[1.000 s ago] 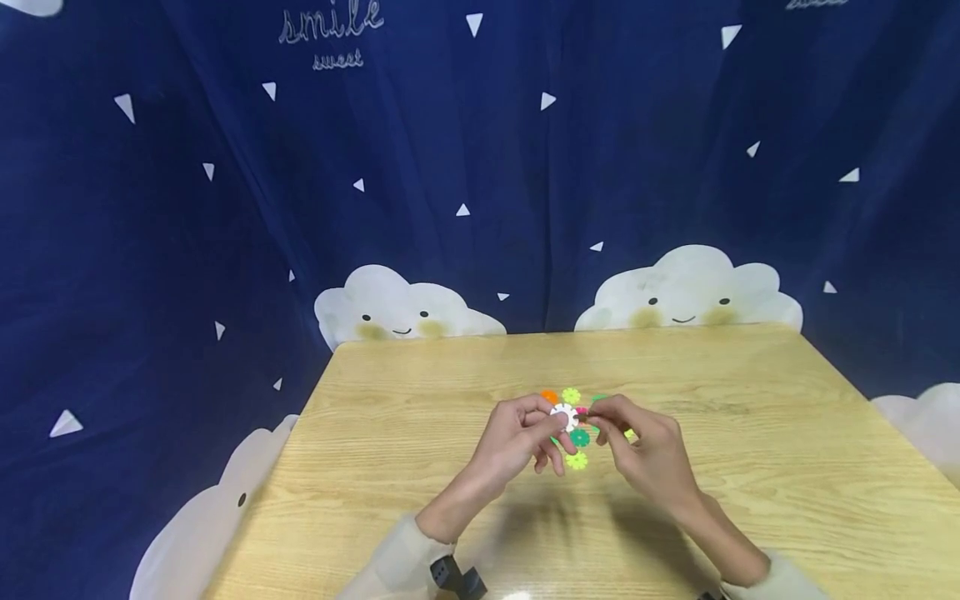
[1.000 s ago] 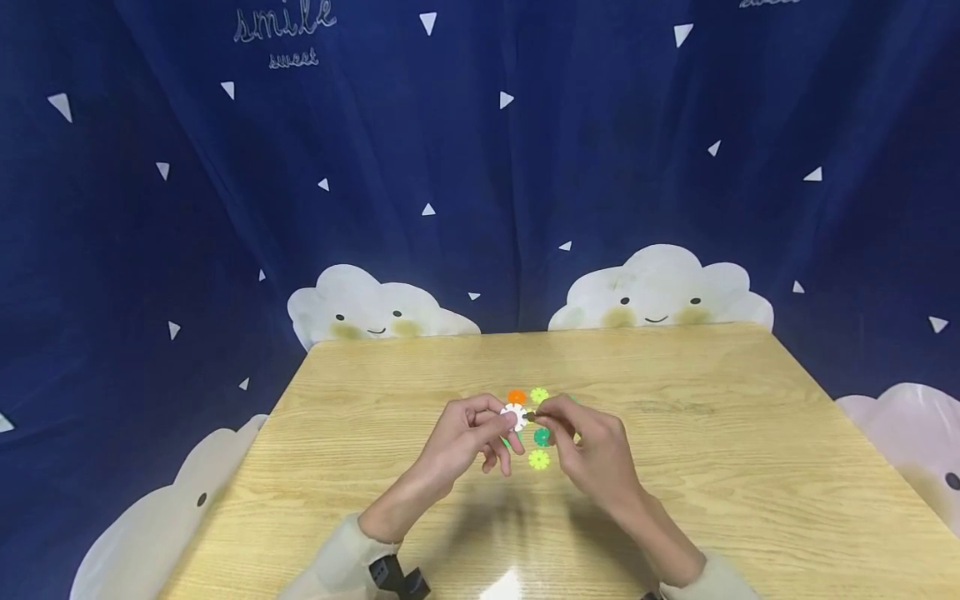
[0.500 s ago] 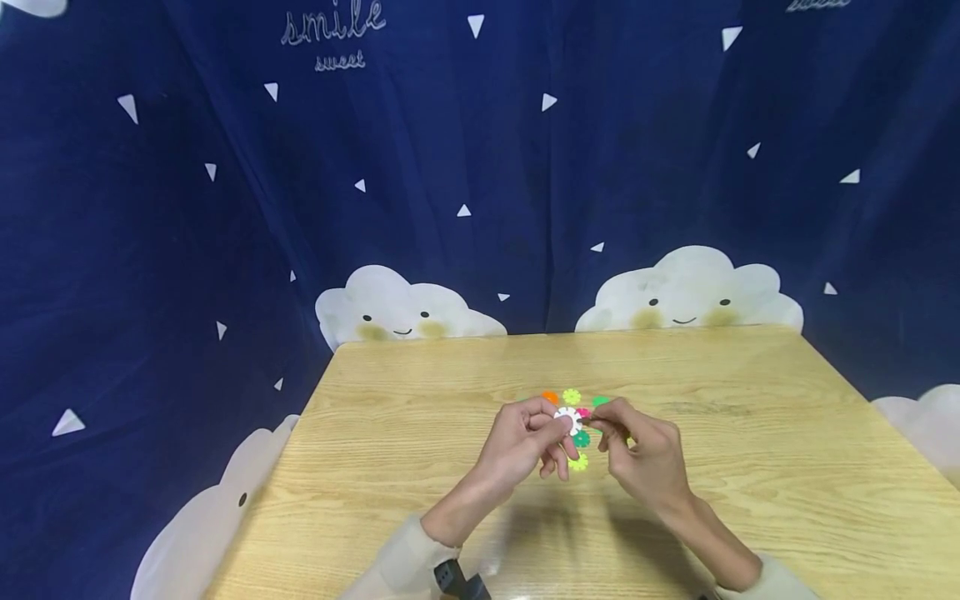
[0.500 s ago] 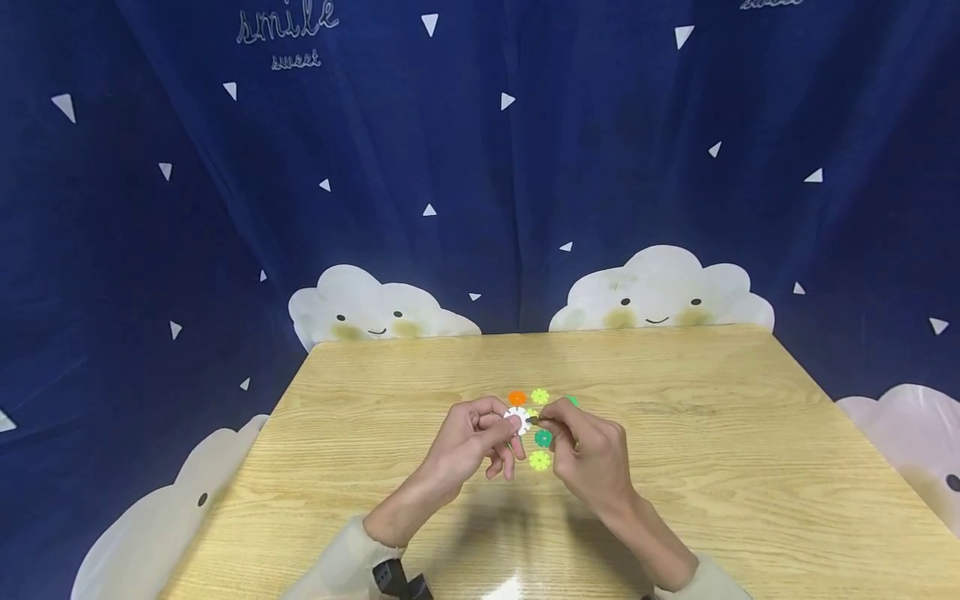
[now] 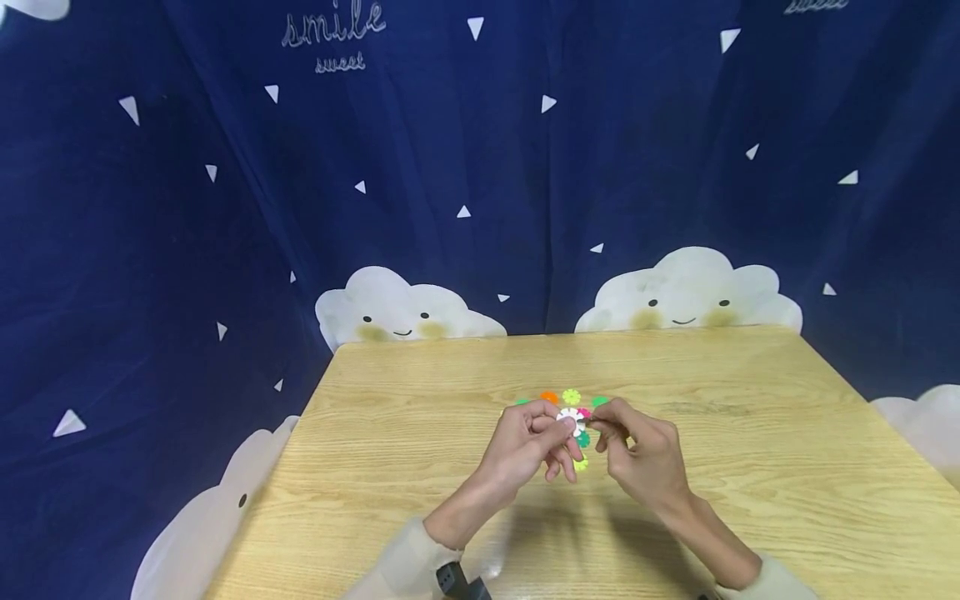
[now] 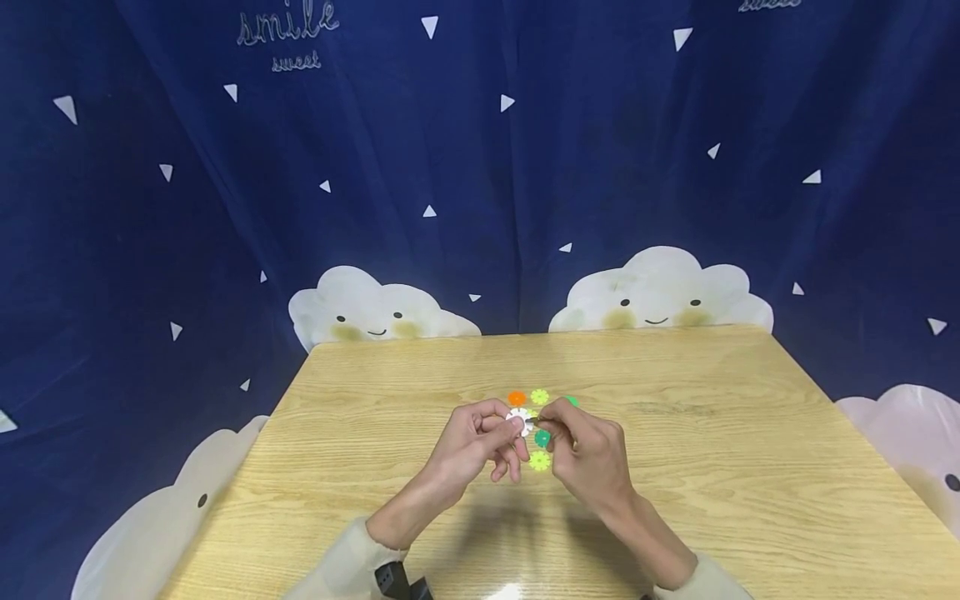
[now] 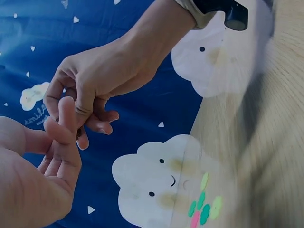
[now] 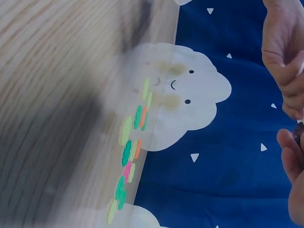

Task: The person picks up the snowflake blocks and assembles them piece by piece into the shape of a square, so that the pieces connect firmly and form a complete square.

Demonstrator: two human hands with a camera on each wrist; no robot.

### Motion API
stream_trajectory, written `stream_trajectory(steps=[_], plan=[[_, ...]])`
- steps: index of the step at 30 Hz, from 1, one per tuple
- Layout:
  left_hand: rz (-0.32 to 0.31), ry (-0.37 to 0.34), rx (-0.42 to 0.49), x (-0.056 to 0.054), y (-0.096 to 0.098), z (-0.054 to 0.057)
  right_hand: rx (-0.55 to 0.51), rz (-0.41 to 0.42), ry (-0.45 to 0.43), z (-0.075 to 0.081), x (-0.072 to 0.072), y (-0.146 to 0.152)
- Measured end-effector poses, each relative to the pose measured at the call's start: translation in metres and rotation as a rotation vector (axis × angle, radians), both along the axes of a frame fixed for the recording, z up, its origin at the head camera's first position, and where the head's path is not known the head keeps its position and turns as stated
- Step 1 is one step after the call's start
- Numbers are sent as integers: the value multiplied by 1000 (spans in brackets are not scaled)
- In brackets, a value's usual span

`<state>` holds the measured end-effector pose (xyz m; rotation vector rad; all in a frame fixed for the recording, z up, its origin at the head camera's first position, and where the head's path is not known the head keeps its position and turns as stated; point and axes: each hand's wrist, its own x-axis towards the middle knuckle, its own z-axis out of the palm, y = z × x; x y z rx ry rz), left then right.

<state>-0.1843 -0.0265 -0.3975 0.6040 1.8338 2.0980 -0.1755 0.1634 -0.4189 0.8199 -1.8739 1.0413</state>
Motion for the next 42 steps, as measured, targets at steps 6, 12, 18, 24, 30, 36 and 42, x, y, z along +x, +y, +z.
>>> stream_trajectory(steps=[6, 12, 18, 24, 30, 36, 42], plan=[[34, -7, -94, -1, -8, 3, 75, 29, -29, 0, -2, 4], [71, 28, -170, -4, -10, 3, 144, -18, -85, -3, -3, 4], [56, 89, -208, -4, -11, 0, 156, -35, -85, -6, -4, 2], [96, 154, -228, -6, -10, -1, 164, -51, -95, -6, -6, 4], [151, 194, -286, -7, -10, 1, 172, -120, -146, -13, -13, 15], [159, 193, -300, -5, -10, 3, 183, -178, -297, -28, -22, 27], [161, 192, -314, -3, -11, 4, 216, -125, -528, -37, -29, 36]])
